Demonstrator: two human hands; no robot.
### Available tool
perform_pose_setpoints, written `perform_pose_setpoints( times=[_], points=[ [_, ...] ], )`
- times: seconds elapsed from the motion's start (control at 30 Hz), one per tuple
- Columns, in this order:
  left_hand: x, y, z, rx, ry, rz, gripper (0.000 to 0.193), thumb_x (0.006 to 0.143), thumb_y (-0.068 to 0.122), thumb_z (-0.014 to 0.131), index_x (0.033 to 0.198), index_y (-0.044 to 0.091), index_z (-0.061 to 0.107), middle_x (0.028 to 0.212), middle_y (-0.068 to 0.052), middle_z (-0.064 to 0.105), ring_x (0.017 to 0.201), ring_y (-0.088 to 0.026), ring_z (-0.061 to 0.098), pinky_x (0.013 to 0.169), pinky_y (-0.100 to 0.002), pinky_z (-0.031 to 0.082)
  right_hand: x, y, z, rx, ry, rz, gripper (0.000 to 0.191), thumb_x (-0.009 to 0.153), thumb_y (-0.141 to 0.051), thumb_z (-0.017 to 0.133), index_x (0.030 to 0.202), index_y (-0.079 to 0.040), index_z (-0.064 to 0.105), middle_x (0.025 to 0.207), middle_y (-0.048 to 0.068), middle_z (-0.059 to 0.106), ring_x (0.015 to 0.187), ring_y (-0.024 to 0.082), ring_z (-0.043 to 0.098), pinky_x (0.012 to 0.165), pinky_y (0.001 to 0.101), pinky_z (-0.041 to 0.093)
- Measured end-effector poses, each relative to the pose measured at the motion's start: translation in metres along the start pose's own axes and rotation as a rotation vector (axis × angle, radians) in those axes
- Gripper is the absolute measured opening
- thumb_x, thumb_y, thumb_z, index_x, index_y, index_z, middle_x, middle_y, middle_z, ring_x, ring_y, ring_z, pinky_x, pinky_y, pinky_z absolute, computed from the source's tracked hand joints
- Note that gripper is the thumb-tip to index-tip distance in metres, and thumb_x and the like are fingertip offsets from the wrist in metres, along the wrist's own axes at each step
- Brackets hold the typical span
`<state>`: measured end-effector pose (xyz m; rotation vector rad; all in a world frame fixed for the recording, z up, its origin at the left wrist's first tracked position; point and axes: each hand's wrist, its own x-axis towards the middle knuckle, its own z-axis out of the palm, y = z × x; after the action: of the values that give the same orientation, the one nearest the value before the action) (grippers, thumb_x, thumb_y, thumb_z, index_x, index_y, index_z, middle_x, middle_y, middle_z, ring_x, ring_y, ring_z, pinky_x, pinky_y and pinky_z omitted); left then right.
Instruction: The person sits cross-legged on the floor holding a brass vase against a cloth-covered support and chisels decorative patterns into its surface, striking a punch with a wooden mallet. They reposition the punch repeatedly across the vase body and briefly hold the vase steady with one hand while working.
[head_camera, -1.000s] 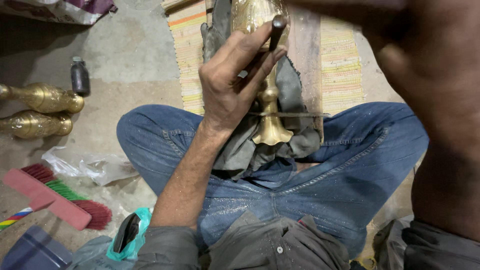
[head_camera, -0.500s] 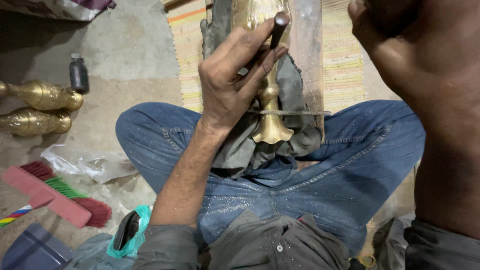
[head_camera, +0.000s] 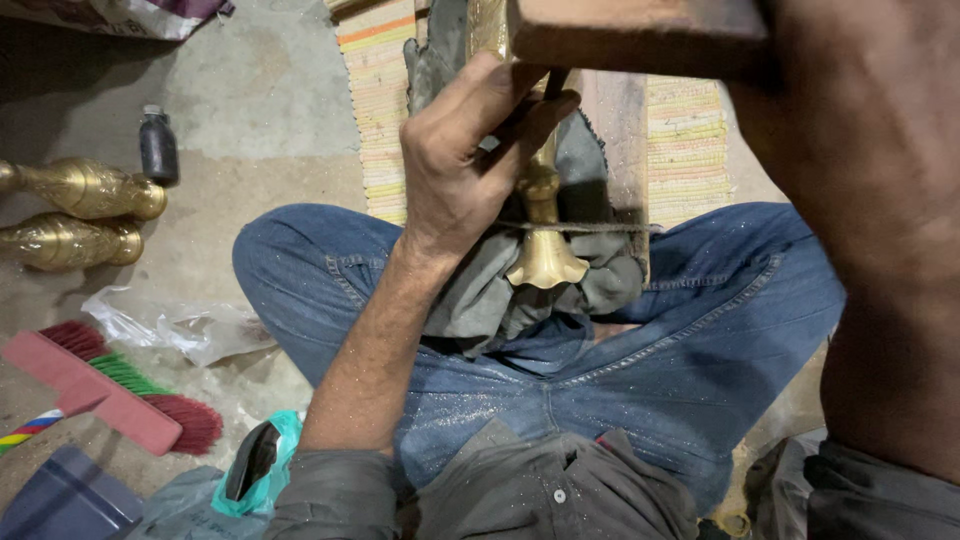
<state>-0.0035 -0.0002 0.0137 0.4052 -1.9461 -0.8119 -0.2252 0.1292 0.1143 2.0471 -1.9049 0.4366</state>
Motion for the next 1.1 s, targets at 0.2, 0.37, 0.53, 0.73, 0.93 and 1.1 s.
perform_pose_setpoints(
  times=[0.2,0.37,0.53,0.73,0.93,1.1],
  points=[
    [0.001,-0.003,0.003,0.056,0.002,0.022,0.035,0.105,0.021,0.079,0.137,0.020,0.064,0.101,0.004,0.071,0.085,-0.005,0.074,0.074,-0.018,0.067,0.001,-0.007,-0.007,0.073,-0.015,0.043,0.005,0.114,-0.003,0.071,0.114,0.001,0.067,0.090,0.014,0.069,0.076,0.021,0.069,0.066,0.0301,0.054],
    [0.001,0.001,0.002,0.073,-0.004,0.004,0.036,0.103,0.020,0.079,0.137,0.020,0.064,0.103,0.004,0.071,0.084,-0.005,0.073,0.073,-0.020,0.065,0.006,-0.009,-0.011,0.139,-0.064,0.104,0.008,0.109,-0.005,0.070,0.105,0.001,0.068,0.084,0.015,0.067,0.066,0.020,0.066,0.060,0.0310,0.051],
    [0.001,0.001,-0.002,0.096,-0.049,-0.035,0.037,0.102,0.019,0.081,0.136,0.017,0.067,0.098,0.004,0.069,0.079,-0.006,0.073,0.070,-0.021,0.064,0.006,-0.008,-0.007,0.188,-0.015,0.036,0.003,0.113,0.004,0.071,0.111,0.002,0.070,0.085,0.014,0.068,0.071,0.018,0.066,0.063,0.0294,0.052],
    [0.002,-0.002,0.001,0.041,-0.025,0.018,0.037,0.103,0.020,0.079,0.137,0.017,0.065,0.105,0.006,0.070,0.086,-0.006,0.076,0.076,-0.020,0.068,0.005,-0.008,-0.008,0.226,-0.045,0.071,0.004,0.112,-0.001,0.069,0.110,0.000,0.066,0.089,0.015,0.067,0.074,0.019,0.067,0.066,0.0308,0.053],
    [-0.001,-0.002,-0.001,0.040,-0.050,-0.034,0.036,0.100,0.018,0.081,0.133,0.013,0.068,0.099,0.003,0.069,0.080,-0.007,0.073,0.070,-0.021,0.064,0.000,-0.005,-0.007,0.259,-0.029,0.034,0.011,0.112,0.003,0.072,0.121,0.000,0.066,0.091,0.013,0.066,0.077,0.021,0.068,0.067,0.0303,0.052],
    [0.003,-0.010,0.000,-0.110,-0.045,0.035,0.024,0.105,0.015,0.075,0.128,0.014,0.068,0.111,-0.001,0.073,0.093,-0.013,0.077,0.079,-0.024,0.069,-0.001,0.004,0.014,-0.197,0.113,-0.121,0.031,0.097,-0.011,0.085,0.120,-0.001,0.066,0.088,0.008,0.067,0.076,0.019,0.066,0.069,0.0299,0.052]
  ],
)
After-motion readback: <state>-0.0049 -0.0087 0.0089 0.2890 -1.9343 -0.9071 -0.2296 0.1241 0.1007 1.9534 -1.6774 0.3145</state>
